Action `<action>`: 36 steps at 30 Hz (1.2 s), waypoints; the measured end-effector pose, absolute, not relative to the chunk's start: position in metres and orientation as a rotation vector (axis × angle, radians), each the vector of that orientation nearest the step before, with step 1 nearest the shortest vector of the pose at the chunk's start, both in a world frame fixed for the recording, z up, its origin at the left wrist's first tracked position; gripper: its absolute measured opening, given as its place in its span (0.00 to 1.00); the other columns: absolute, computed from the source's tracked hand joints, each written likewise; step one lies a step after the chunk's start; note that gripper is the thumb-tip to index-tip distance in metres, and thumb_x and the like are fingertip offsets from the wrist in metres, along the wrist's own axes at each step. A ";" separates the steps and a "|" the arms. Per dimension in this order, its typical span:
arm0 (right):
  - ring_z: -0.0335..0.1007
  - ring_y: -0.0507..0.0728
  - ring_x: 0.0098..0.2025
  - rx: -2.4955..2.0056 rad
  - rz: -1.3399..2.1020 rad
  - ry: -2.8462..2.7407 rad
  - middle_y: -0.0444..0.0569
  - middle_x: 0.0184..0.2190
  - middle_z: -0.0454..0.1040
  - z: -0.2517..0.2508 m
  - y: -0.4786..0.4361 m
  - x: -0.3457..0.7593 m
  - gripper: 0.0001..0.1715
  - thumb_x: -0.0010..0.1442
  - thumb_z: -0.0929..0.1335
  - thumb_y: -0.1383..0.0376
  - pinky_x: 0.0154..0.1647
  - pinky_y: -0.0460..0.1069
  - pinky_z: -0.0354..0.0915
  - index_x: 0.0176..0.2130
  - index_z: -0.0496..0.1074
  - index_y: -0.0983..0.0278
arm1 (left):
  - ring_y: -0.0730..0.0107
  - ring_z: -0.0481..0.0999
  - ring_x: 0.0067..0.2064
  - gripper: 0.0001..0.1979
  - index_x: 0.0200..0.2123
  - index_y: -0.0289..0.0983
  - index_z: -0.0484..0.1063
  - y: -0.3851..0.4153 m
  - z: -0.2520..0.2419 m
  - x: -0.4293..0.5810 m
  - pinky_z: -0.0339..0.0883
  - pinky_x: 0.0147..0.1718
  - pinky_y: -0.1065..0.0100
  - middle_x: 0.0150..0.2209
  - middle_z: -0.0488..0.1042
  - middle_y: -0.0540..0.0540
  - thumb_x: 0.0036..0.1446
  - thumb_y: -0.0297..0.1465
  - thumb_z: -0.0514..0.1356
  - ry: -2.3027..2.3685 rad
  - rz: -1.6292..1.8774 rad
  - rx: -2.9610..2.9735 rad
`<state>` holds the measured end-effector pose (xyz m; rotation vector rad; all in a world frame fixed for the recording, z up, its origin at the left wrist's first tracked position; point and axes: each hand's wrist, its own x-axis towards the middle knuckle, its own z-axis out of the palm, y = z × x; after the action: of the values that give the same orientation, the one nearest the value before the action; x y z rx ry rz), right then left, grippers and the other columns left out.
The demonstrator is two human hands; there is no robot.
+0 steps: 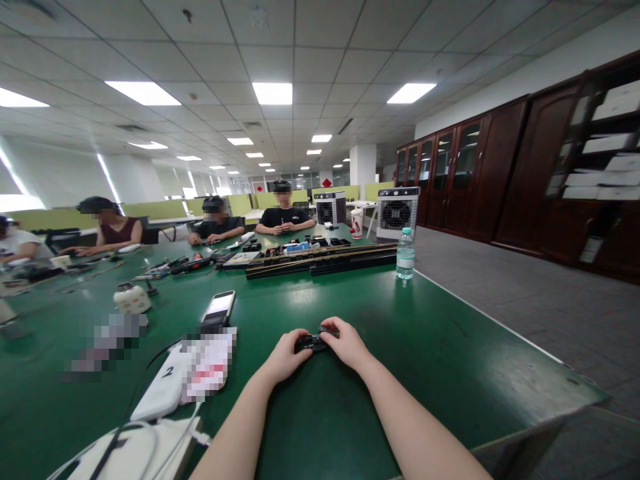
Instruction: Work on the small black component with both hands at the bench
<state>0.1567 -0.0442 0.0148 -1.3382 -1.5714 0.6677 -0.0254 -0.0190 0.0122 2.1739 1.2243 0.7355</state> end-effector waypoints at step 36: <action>0.71 0.50 0.28 -1.181 1.210 -0.641 0.49 0.35 0.75 0.018 -0.033 0.169 0.14 0.49 0.67 0.67 0.26 0.44 0.65 0.40 0.68 0.62 | 0.59 0.70 0.49 0.20 0.47 0.36 0.68 -0.018 0.011 -0.025 0.61 0.50 0.61 0.46 0.72 0.42 0.47 0.30 0.60 1.227 0.751 2.155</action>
<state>0.1690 -0.0332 0.0179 -1.1806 -0.6409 1.2096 -0.0253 -0.0183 0.0109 2.1549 1.2271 0.7507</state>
